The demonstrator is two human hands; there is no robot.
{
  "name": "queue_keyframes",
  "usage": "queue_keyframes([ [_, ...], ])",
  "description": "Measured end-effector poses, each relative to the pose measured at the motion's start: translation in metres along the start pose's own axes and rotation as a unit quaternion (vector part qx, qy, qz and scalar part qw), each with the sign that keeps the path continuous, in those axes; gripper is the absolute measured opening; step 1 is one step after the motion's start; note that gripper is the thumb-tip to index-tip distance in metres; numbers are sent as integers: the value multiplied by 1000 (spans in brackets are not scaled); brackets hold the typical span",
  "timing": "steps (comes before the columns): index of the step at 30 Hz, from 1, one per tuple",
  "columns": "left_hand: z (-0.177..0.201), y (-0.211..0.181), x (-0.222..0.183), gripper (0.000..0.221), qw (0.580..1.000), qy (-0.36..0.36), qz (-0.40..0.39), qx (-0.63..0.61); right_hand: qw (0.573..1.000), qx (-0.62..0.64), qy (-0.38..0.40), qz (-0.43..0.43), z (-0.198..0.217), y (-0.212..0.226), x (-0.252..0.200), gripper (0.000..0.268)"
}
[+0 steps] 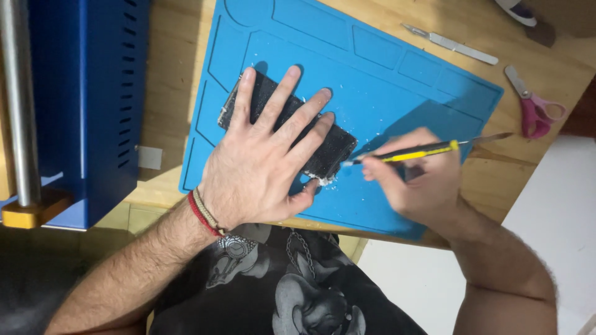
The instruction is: Scraping adhesive residue from a mobile phone screen using a utility knife and cleaning solution.
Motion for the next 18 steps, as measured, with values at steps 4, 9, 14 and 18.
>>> queue_keyframes([
  [4, 0, 0, 1, 72, 1000, 1, -3, -1, 998, 18, 59, 15, -20, 7, -6, 17],
  [9, 1, 1, 0, 73, 1000, 0, 1, -5, 998, -14, 43, 42, -15, 12, -2, 15],
  [14, 0, 0, 0, 74, 1000, -3, -1, -4, 999, -39, 3, 0, -8, 4, -6, 15],
  [18, -1, 0, -2, 74, 1000, -1, 6, -4, 1000, 6, -21, -6, -2, -9, -6, 20],
])
Point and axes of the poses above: each hand's wrist, its own x-axis towards the middle knuckle, its own z-axis out of the back of the hand, y = z × x, the point moved 10 cm from there along x, towards the middle knuckle, and after that the axes turned 13 degrees about -x, right-handed, at the moved point
